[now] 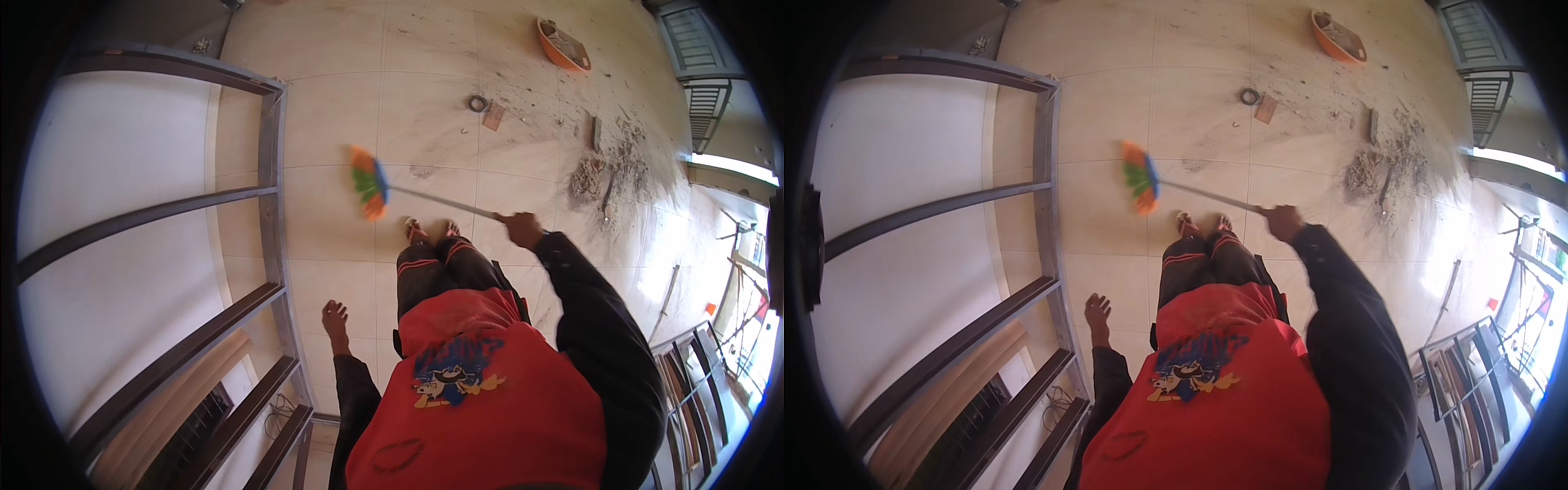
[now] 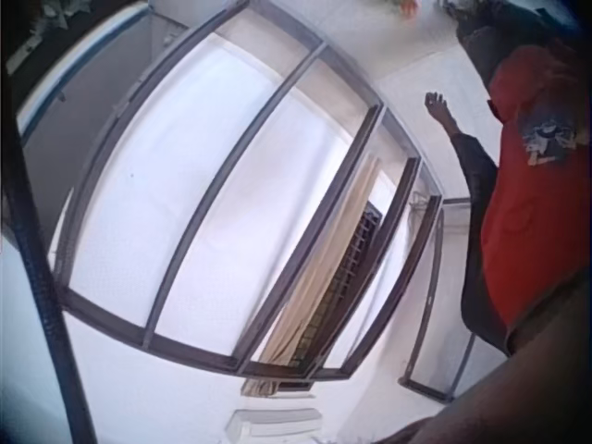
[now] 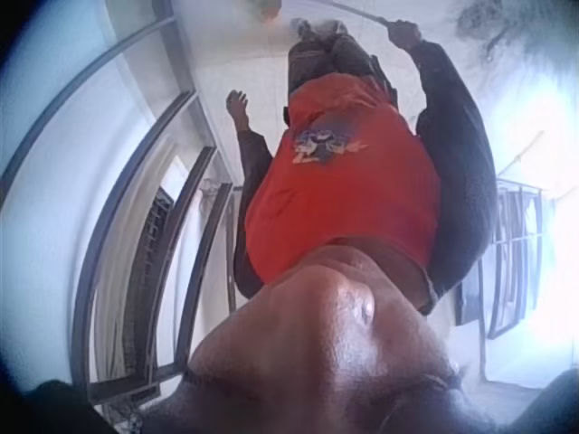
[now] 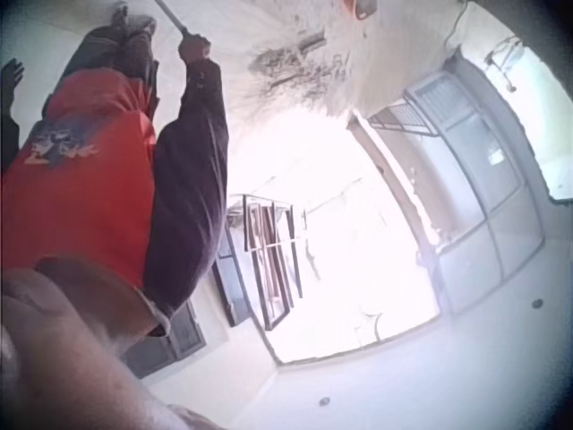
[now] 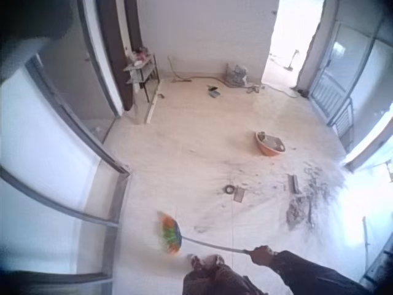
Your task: The person sweeps debris on a tiled floor using a broom, gathering dust and small pieces into a pile. They move a dustpan to collect some debris and continue sweeping around a staircase and near a doorway.
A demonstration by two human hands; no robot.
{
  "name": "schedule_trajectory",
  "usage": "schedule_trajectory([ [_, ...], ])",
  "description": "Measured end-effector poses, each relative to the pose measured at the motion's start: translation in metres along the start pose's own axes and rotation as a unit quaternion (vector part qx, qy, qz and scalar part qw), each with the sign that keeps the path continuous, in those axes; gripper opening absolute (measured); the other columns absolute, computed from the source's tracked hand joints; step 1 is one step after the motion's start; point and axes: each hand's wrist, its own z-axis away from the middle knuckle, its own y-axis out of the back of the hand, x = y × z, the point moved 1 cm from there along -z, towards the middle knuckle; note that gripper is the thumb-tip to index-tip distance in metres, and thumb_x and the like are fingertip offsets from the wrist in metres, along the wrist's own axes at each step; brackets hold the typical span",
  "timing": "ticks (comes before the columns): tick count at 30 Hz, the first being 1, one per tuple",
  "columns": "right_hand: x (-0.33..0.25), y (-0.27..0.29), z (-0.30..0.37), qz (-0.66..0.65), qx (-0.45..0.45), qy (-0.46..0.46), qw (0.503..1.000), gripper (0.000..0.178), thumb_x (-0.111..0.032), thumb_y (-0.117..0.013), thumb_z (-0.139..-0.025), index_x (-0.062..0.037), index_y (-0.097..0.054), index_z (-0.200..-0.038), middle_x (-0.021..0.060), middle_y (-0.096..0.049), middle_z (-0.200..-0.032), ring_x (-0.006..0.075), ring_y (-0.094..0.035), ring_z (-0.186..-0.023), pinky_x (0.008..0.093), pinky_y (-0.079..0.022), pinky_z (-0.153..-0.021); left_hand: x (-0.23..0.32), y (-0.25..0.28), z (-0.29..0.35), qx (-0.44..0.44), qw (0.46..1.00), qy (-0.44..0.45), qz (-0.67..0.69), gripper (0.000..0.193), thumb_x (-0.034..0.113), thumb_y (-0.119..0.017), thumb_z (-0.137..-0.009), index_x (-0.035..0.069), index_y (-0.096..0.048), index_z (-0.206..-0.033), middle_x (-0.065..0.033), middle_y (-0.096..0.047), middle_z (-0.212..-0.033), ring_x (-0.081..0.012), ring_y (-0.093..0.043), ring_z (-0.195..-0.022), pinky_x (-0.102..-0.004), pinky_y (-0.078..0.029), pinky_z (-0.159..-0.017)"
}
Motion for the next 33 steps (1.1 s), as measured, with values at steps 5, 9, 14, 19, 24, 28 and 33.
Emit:
schedule_trajectory([
  [5,0.122,0.0,0.104,0.048,-0.089,-0.198,0.975,0.05,-0.01,-0.039,-0.071,-0.0191,-0.031,-0.119,0.0084,-0.056,-0.07,0.0215,-0.056,-0.062,0.0339,-0.044,-0.051,-0.037,-0.059,0.011,-0.12,0.982,0.071,-0.128,0.031,0.027,-0.046,-0.077,0.01,-0.042,-0.102,-0.0078,-0.052,-0.088,-0.0162,-0.052,-0.074,-0.0284,-0.041,-0.059],
  [9,0.186,-0.008,0.092,0.036,-0.141,-0.357,0.923,0.039,-0.013,-0.036,-0.076,-0.0158,-0.036,-0.115,0.01,-0.056,-0.079,0.0237,-0.056,-0.07,0.0361,-0.045,-0.059,0.009,-0.116,0.013,-0.132,0.97,0.055,-0.197,0.033,0.027,-0.046,-0.078,0.006,-0.042,-0.103,-0.0084,-0.052,-0.087,-0.0164,-0.053,-0.073,-0.0271,-0.041,-0.058],
  [14,0.279,-0.047,0.092,-0.092,-0.028,-0.491,0.866,0.029,-0.013,-0.035,-0.075,-0.0096,-0.049,-0.1,0.0153,-0.055,-0.078,0.0297,-0.055,-0.07,0.0382,-0.045,-0.062,0.068,-0.16,0.005,-0.109,0.981,0.01,-0.158,0.032,0.025,-0.045,-0.079,0.004,-0.042,-0.103,-0.0097,-0.053,-0.087,-0.018,-0.053,-0.076,-0.0285,-0.042,-0.06],
  [19,0.268,-0.03,0.157,-0.148,0.033,-0.461,0.874,0.031,-0.01,-0.034,-0.075,-0.0049,-0.048,-0.102,0.0209,-0.054,-0.071,0.0344,-0.054,-0.063,0.045,-0.042,-0.056,0.118,-0.193,-0.007,-0.112,0.983,-0.022,-0.141,0.036,0.029,-0.043,-0.08,0.005,-0.039,-0.107,-0.0109,-0.051,-0.094,-0.0197,-0.052,-0.081,-0.031,-0.041,-0.068],
  [24,0.187,0.028,0.147,-0.246,0.073,-0.327,0.91,0.04,-0.01,-0.037,-0.074,-0.0149,-0.038,-0.114,0.0214,-0.052,-0.06,0.0337,-0.053,-0.056,0.0446,-0.041,-0.053,0.121,-0.216,-0.019,-0.118,0.976,0.019,-0.183,0.036,0.029,-0.044,-0.078,0.005,-0.041,-0.105,-0.0105,-0.053,-0.091,-0.0189,-0.053,-0.078,-0.03,-0.041,-0.064],
  [28,0.123,0.095,0.043,-0.318,0.023,-0.202,0.926,0.043,-0.011,-0.04,-0.074,-0.0221,-0.035,-0.116,0.0196,-0.051,-0.058,0.0337,-0.052,-0.056,0.0429,-0.041,-0.053,0.132,-0.228,-0.033,-0.137,0.97,0.036,-0.199,0.034,0.027,-0.044,-0.078,0.006,-0.042,-0.104,-0.0104,-0.053,-0.091,-0.0189,-0.053,-0.077,-0.0299,-0.042,-0.062],
  [33,0.054,0.142,-0.151,-0.267,0.01,-0.021,0.963,0.045,-0.013,-0.042,-0.071,-0.0221,-0.036,-0.114,0.0131,-0.056,-0.07,0.0311,-0.054,-0.061,0.0396,-0.043,-0.052,0.172,-0.218,-0.059,-0.156,0.963,0.036,-0.218,0.033,0.027,-0.044,-0.079,0.008,-0.04,-0.106,-0.0097,-0.052,-0.092,-0.0192,-0.052,-0.078,-0.0303,-0.042,-0.061],
])
